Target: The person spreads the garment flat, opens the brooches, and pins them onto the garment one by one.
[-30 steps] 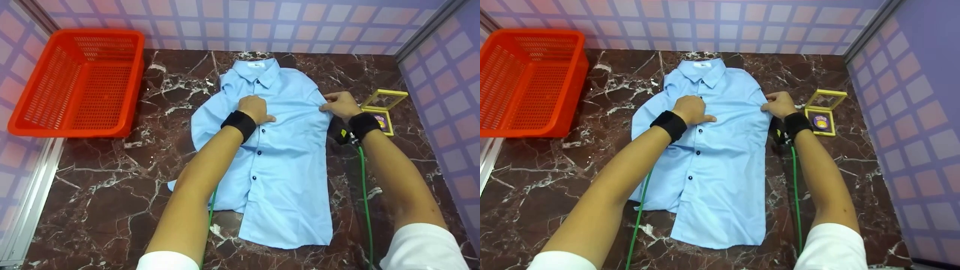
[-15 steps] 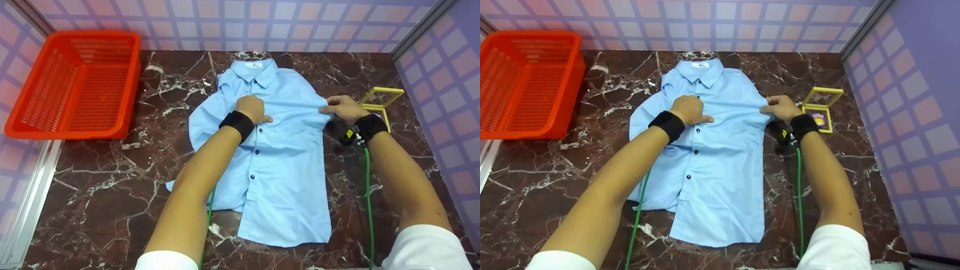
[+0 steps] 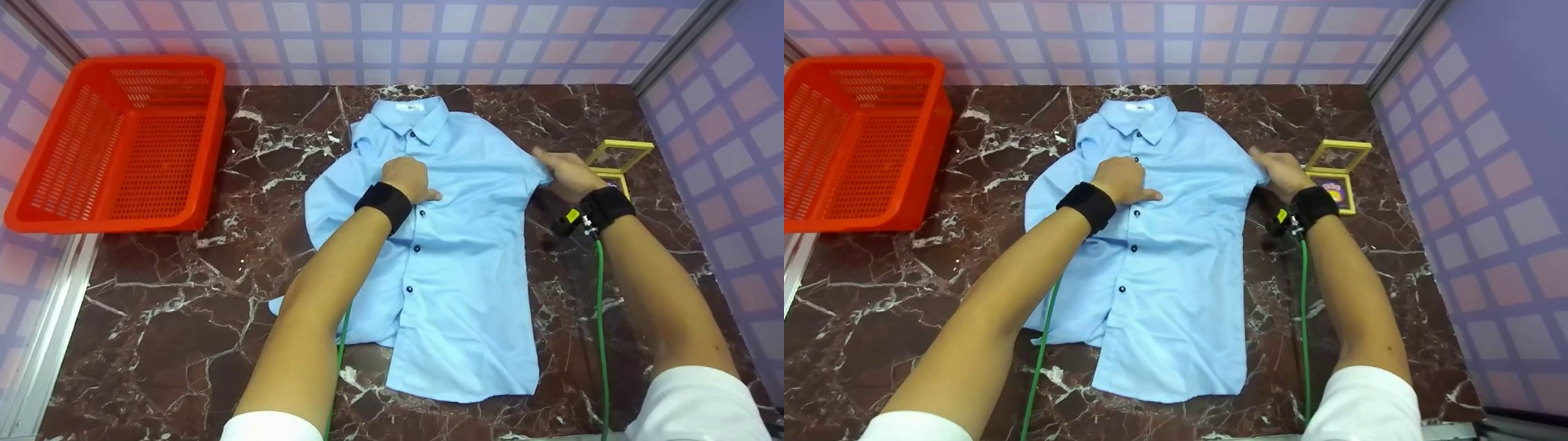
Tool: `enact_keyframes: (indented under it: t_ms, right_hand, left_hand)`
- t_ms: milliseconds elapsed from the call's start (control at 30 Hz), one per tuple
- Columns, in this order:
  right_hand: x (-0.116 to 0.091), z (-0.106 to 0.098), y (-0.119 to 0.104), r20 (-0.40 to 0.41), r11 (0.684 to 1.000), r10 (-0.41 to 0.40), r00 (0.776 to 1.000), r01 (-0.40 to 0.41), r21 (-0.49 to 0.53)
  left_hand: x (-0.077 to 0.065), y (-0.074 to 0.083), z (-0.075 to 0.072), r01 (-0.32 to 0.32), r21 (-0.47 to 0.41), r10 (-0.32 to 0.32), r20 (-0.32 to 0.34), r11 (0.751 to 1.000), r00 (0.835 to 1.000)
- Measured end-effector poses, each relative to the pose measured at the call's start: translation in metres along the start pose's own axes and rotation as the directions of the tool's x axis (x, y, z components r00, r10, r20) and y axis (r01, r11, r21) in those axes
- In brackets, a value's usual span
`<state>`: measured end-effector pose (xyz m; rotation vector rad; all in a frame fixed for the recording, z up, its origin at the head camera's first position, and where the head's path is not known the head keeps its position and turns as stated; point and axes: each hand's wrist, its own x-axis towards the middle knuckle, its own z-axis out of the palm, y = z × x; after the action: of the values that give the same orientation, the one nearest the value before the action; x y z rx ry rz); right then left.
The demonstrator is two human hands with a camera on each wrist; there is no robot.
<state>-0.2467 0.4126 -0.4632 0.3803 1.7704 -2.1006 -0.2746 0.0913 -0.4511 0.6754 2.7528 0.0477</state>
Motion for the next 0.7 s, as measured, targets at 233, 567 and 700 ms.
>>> enact_keyframes:
  t_ms: [233, 567, 700]
  right_hand:
    - [0.002, -0.002, -0.003, -0.247, 0.997, 0.033, 0.968, -0.048, -0.056]
    - [0.002, -0.008, -0.008, -0.268, 0.893, -0.043, 0.962, -0.084, -0.443]
    - [0.002, -0.01, -0.009, -0.187, 0.859, -0.018, 0.982, -0.081, -0.506]
  left_hand:
    - [-0.001, 0.001, 0.0, -0.002, 0.005, 0.002, -0.002, 1.0, 1.0]
    - [-0.001, 0.0, 0.001, 0.004, 0.01, -0.004, -0.002, 1.0, 1.0]
    - [0.0, 0.0, 0.001, 0.012, 0.002, -0.012, -0.002, 1.0, 1.0]
